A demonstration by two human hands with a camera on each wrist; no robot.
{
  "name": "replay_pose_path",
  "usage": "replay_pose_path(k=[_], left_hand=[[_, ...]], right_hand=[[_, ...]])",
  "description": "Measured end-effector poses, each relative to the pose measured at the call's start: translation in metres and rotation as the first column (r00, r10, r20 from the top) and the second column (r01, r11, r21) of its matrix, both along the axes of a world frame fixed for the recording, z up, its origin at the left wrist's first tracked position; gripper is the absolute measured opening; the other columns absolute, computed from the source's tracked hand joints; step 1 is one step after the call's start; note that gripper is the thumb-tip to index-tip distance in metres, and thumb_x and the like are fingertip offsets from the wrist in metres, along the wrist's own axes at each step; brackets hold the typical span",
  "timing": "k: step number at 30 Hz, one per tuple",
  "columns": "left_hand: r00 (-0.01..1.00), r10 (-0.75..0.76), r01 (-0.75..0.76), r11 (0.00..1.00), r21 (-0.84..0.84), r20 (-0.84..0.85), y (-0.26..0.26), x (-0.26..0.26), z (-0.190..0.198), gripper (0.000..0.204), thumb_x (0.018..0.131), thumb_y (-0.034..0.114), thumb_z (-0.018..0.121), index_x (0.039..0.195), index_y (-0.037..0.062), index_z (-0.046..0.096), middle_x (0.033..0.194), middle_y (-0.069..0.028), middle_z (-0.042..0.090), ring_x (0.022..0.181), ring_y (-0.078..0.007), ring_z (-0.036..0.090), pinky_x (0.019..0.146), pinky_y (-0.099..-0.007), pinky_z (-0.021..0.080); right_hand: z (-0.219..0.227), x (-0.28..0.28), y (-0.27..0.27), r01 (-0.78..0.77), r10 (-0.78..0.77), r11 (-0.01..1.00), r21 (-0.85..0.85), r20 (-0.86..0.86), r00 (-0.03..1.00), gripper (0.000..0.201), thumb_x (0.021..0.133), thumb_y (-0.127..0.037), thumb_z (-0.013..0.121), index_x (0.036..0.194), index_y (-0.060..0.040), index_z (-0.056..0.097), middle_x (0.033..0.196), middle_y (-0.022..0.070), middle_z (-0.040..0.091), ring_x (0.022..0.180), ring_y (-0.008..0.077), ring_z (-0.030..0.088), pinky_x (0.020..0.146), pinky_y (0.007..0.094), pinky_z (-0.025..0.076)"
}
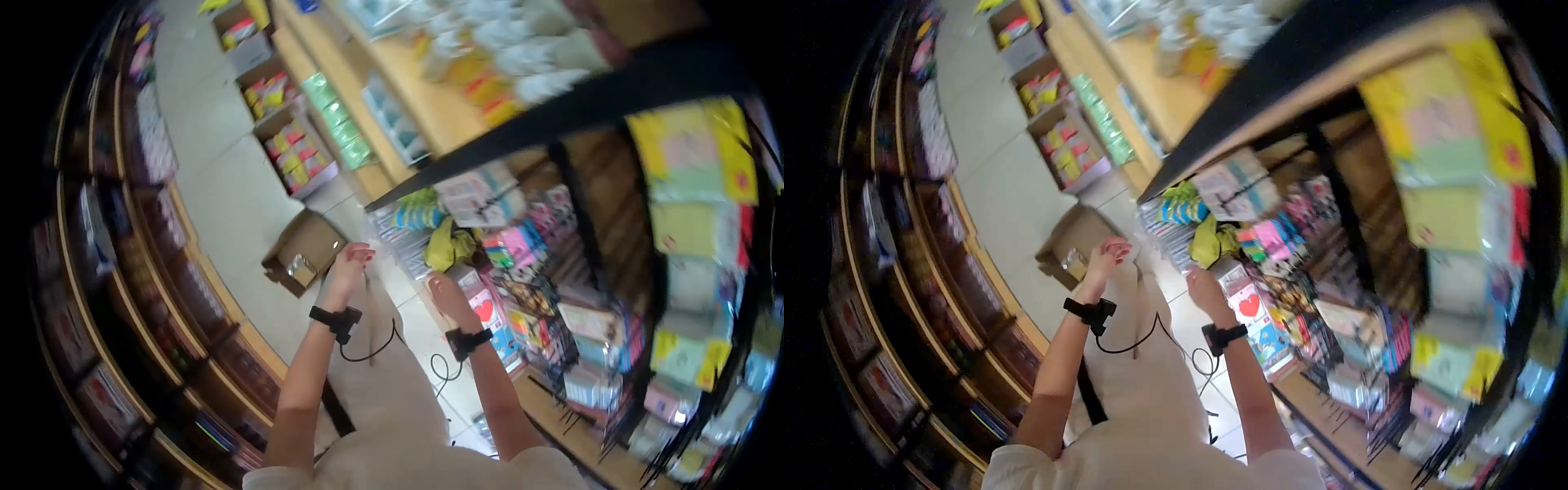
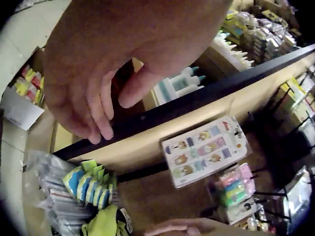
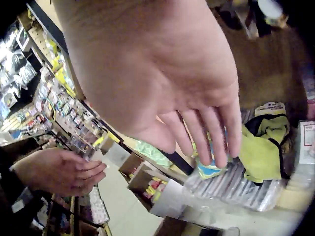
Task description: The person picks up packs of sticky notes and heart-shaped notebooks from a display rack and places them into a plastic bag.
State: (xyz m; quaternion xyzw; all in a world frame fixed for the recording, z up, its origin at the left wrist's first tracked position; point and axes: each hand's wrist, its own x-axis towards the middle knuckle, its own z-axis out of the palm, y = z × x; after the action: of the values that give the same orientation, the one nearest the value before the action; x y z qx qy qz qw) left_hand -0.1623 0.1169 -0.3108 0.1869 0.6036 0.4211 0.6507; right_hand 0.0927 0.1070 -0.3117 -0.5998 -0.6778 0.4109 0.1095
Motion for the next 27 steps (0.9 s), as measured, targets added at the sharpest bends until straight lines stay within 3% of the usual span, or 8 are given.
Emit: replay_pose_path(k=[2, 4, 10, 14, 18, 21, 24, 27], left_hand=[[0.998, 0.050, -0.051, 0.999, -0.007, -0.034, -0.010, 0.003, -0.033, 0.022, 0.088, 0.015, 0.046, 0.103, 0.0007, 0.053, 0.094, -0.0065, 0.061, 0.088, -0.0137, 0.057, 0.074, -0.0230, 0.042], [0.977, 0.124, -0.120, 0.992, 0.037, -0.171, -0.018, 0.018, -0.072, 0.022, 0.080, 0.006, 0.050, 0.100, -0.0034, 0.056, 0.092, -0.0119, 0.062, 0.084, -0.0184, 0.057, 0.076, -0.0266, 0.045], [0.965, 0.067, -0.064, 0.998, 0.023, -0.255, -0.009, 0.051, -0.154, 0.040, 0.080, 0.016, 0.054, 0.113, -0.0047, 0.047, 0.106, -0.0200, 0.056, 0.099, -0.0268, 0.055, 0.086, -0.0328, 0.042], [0.923, -0.094, 0.102, 0.995, 0.001, -0.373, 0.018, 0.061, -0.142, 0.047, 0.083, 0.016, 0.051, 0.123, -0.0040, 0.038, 0.121, -0.0235, 0.047, 0.116, -0.0340, 0.042, 0.098, -0.0366, 0.033], [0.893, -0.017, 0.085, 0.988, 0.132, -0.449, 0.041, 0.086, -0.180, 0.053, 0.082, 0.020, 0.053, 0.125, -0.0050, 0.035, 0.118, -0.0246, 0.047, 0.116, -0.0373, 0.040, 0.099, -0.0380, 0.031], [0.836, -0.017, 0.111, 0.984, 0.139, -0.549, 0.066, 0.090, -0.192, 0.055, 0.081, 0.021, 0.054, 0.125, -0.0057, 0.035, 0.115, -0.0249, 0.049, 0.114, -0.0365, 0.041, 0.096, -0.0378, 0.032], [0.789, -0.079, 0.183, 0.977, 0.109, -0.610, 0.083, 0.090, -0.192, 0.056, 0.078, 0.026, 0.058, 0.120, -0.0064, 0.039, 0.107, -0.0252, 0.053, 0.104, -0.0383, 0.047, 0.091, -0.0395, 0.036], [0.810, -0.165, 0.241, 0.969, 0.063, -0.562, 0.094, 0.089, -0.191, 0.060, 0.074, 0.032, 0.063, 0.114, -0.0061, 0.043, 0.100, -0.0252, 0.055, 0.094, -0.0396, 0.052, 0.085, -0.0413, 0.040]], right_hand=[[-0.041, 0.000, 0.027, 0.034, -0.039, 0.995, -0.099, -0.048, 0.998, 0.018, 0.083, -0.012, 0.049, 0.094, 0.0004, 0.056, 0.082, 0.0179, 0.060, 0.076, 0.0277, 0.059, 0.069, 0.0348, 0.047], [-0.084, 0.004, 0.051, 0.106, -0.167, 0.977, -0.185, -0.360, 0.918, 0.018, 0.082, -0.009, 0.054, 0.096, 0.0026, 0.056, 0.086, 0.0110, 0.062, 0.079, 0.0190, 0.058, 0.071, 0.0301, 0.046], [-0.118, -0.004, 0.118, 0.390, -0.433, 0.894, -0.223, -0.200, 0.879, 0.040, 0.084, -0.011, 0.055, 0.118, 0.0060, 0.047, 0.117, 0.0146, 0.053, 0.108, 0.0179, 0.049, 0.092, 0.0276, 0.036], [-0.158, 0.000, 0.141, 0.450, -0.464, 0.883, -0.137, -0.108, 0.879, 0.048, 0.088, -0.023, 0.048, 0.125, 0.0056, 0.039, 0.127, 0.0193, 0.044, 0.114, 0.0273, 0.044, 0.096, 0.0313, 0.032], [-0.196, 0.010, 0.157, 0.485, -0.493, 0.855, -0.186, 0.002, 0.870, 0.048, 0.089, -0.024, 0.045, 0.127, 0.0040, 0.037, 0.129, 0.0196, 0.041, 0.116, 0.0276, 0.041, 0.096, 0.0324, 0.030], [-0.199, 0.001, 0.157, 0.639, -0.646, 0.757, -0.140, -0.312, 0.697, 0.047, 0.088, -0.018, 0.047, 0.128, 0.0021, 0.035, 0.128, 0.0195, 0.040, 0.116, 0.0277, 0.040, 0.096, 0.0347, 0.030], [-0.220, 0.022, 0.160, 0.543, -0.528, 0.839, 0.034, -0.190, 0.828, 0.044, 0.085, -0.013, 0.052, 0.125, -0.0009, 0.037, 0.124, 0.0131, 0.043, 0.111, 0.0219, 0.043, 0.094, 0.0301, 0.033], [-0.195, 0.006, 0.155, 0.532, -0.529, 0.846, -0.025, -0.164, 0.833, 0.046, 0.081, -0.006, 0.056, 0.124, -0.0027, 0.039, 0.118, 0.0142, 0.047, 0.104, 0.0219, 0.046, 0.088, 0.0301, 0.037]])
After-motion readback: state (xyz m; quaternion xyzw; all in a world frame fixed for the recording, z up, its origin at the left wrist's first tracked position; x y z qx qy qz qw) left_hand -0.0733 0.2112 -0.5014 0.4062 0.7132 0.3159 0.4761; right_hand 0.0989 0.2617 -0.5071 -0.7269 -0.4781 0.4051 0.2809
